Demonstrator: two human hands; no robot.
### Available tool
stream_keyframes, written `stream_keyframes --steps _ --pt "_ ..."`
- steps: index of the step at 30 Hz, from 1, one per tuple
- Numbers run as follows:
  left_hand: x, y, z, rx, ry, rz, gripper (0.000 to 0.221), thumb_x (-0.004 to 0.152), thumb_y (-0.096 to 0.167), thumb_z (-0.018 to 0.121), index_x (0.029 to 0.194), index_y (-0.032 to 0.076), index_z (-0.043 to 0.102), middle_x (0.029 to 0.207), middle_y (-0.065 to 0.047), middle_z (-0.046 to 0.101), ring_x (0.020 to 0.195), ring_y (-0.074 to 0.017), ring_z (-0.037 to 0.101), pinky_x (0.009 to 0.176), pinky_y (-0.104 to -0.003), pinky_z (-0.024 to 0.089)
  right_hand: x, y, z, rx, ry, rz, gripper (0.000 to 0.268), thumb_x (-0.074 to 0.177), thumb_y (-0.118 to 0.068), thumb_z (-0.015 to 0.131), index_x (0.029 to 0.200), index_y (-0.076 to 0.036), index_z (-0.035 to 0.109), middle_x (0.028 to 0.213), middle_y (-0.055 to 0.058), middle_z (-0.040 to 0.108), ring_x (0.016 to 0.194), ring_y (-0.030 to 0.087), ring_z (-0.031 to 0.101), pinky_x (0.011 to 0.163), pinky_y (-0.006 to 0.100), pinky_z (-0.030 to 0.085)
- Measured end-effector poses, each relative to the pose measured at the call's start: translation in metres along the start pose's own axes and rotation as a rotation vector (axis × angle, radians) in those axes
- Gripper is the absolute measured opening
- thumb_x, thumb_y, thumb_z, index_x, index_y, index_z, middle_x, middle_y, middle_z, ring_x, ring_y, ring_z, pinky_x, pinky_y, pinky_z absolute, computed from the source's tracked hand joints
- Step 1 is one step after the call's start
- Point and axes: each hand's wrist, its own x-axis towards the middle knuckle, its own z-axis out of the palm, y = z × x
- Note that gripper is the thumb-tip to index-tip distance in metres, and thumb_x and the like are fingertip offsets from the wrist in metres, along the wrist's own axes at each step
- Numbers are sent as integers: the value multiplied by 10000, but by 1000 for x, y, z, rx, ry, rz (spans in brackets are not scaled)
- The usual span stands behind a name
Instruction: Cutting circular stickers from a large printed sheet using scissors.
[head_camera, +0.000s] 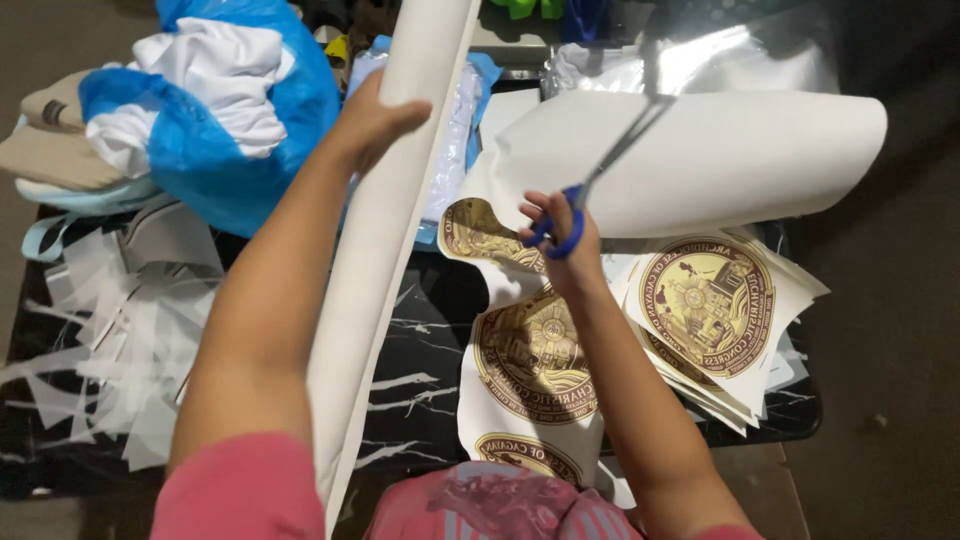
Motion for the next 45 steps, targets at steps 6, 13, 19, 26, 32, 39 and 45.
stream_keyframes --steps 6,13,19,26,32,39,45 --pt "105 -55 -5 -47 -33 36 458 835 73 814 1254 -43 669 1090 -150 731 915 -215 729 811 -354 605 -20 -9 -66 -41 124 6 634 904 -461 710 1269 16 506 1317 206 626 1158 298 635 853 416 581" --pt "105 -67 14 254 198 -34 547 736 150 827 1237 26 646 1087 -96 750 938 -195 758 815 -331 627 -32 -4 -116 -61 235 25 670 874 -502 721 1243 35 566 1327 197 639 1192 296 656 903 438 591" --pt "95 -92 25 834 404 -161 1029 816 332 862 1613 153 236 1275 -212 628 1140 -375 652 954 -478 542 -30 -2 -110 -44 224 19 695 871 -529 734 1229 41 558 1328 198 624 1194 304 646 911 449 577" --pt "-43 -82 42 1292 387 -79 1255 664 374 955 1597 284 121 1443 -337 343 1180 -566 494 865 -661 484 -31 -6 -96 -24 205 37 726 844 -537 749 1206 60 552 1315 201 632 1209 310 642 932 446 584" --pt "-38 -101 12 1269 382 -106 1069 807 255 833 1649 291 175 1374 -263 460 1108 -506 568 878 -604 521 -31 2 -96 -21 191 48 718 841 -546 746 1220 37 567 1322 199 622 1228 310 623 937 439 569" --pt "40 -110 -25 1171 363 -29 1000 849 284 821 1638 269 206 1393 -301 423 1137 -529 542 936 -577 496 -38 8 -99 -47 159 44 643 853 -569 723 1144 -6 613 1344 189 623 1230 300 631 929 429 576" --pt "54 -137 -13 1191 332 -179 1005 850 378 834 1640 270 224 1516 -249 343 1283 -501 441 992 -618 440 -36 15 -138 9 171 -1 620 866 -546 770 1146 -31 570 1296 155 630 1202 290 636 854 426 565"
